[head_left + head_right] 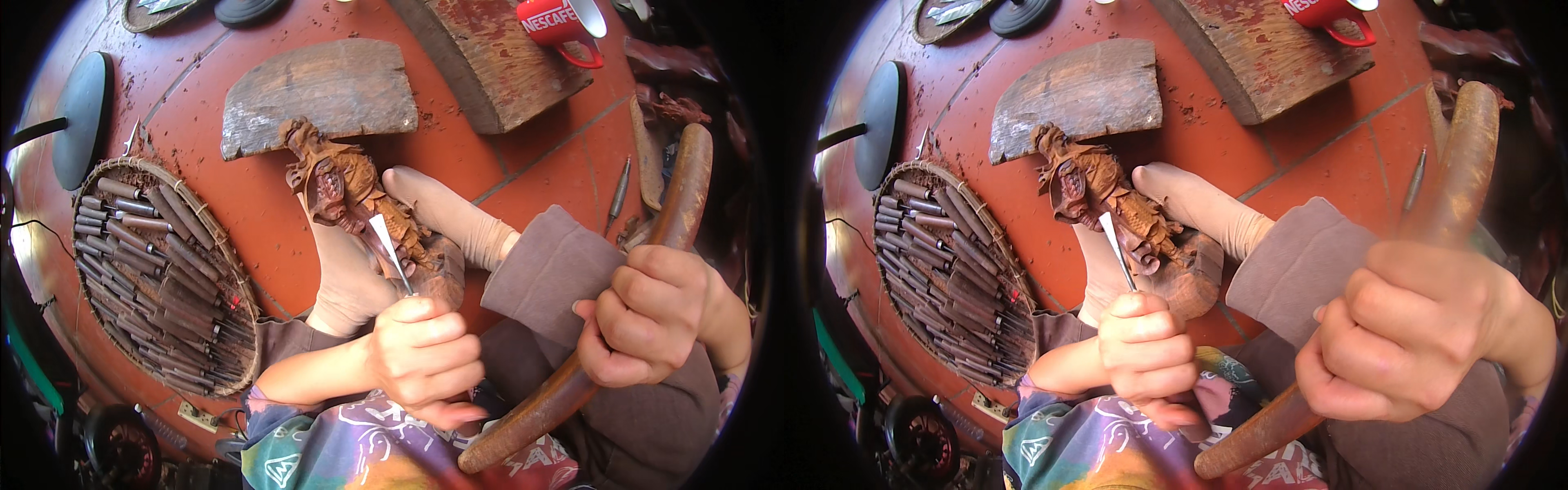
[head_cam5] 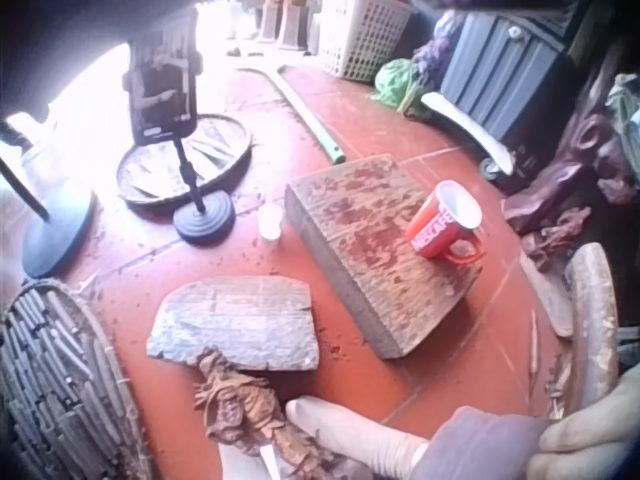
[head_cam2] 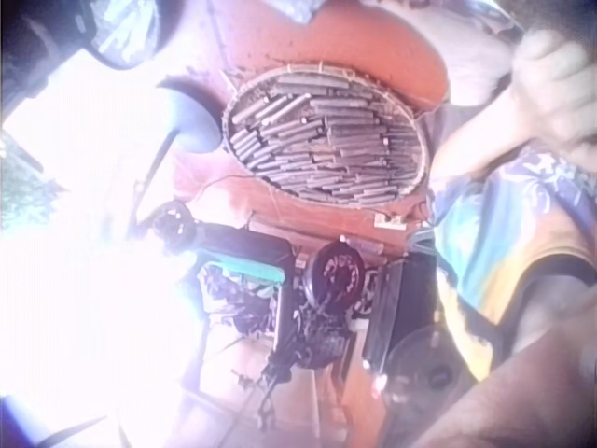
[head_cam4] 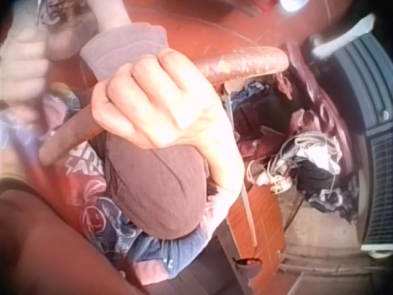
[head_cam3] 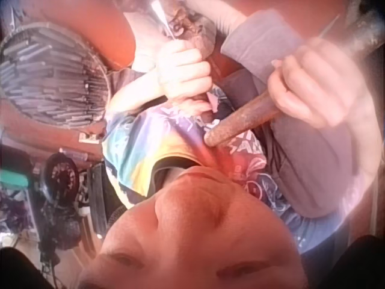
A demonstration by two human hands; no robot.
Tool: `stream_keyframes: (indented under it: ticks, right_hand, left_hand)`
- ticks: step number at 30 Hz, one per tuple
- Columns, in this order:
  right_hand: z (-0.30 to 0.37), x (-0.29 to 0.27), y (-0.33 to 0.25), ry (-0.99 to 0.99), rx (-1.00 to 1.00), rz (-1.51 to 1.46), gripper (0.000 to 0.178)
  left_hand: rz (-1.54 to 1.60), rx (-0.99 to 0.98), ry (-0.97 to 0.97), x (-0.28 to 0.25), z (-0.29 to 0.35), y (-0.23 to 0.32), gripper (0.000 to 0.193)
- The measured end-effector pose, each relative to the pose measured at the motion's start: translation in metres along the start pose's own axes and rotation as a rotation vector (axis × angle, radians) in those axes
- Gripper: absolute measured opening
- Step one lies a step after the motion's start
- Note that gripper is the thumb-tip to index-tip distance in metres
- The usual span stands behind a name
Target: The person carves a small wooden figurine using a chisel and mallet while holding the wood between their bare feet. They repeatedly strike the chisel to shape the wood and occasionally switch tools from a nearby basket.
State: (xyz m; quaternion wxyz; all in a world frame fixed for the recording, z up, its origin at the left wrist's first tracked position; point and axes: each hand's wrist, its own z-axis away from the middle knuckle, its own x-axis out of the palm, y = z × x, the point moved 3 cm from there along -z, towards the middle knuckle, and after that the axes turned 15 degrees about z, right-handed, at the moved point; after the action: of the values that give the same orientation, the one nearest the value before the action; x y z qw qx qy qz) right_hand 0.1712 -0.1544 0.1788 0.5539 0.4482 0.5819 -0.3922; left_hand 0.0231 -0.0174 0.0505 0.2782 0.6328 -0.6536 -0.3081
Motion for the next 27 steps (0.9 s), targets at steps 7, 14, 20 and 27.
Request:
stream_keyframes:
  ticks: [7,14,20,27]
  right_hand:
    - [0.0,0.007,0.0,-0.031,0.029,-0.002,0.026]
    - [0.0,0.005,0.001,-0.094,0.039,-0.038,0.026]
    - [0.0,0.003,0.0,-0.122,0.044,-0.041,0.027]
    - [-0.001,0.001,0.0,-0.143,0.044,-0.044,0.028]
  left_hand:
    - [0.157,0.015,0.102,-0.009,0.021,-0.013,0.038]
    - [0.168,-0.033,0.098,-0.012,0.023,-0.018,0.039]
    - [0.191,-0.014,0.154,-0.007,0.025,-0.023,0.039]
    - [0.167,-0.003,0.152,-0.006,0.026,-0.025,0.04]
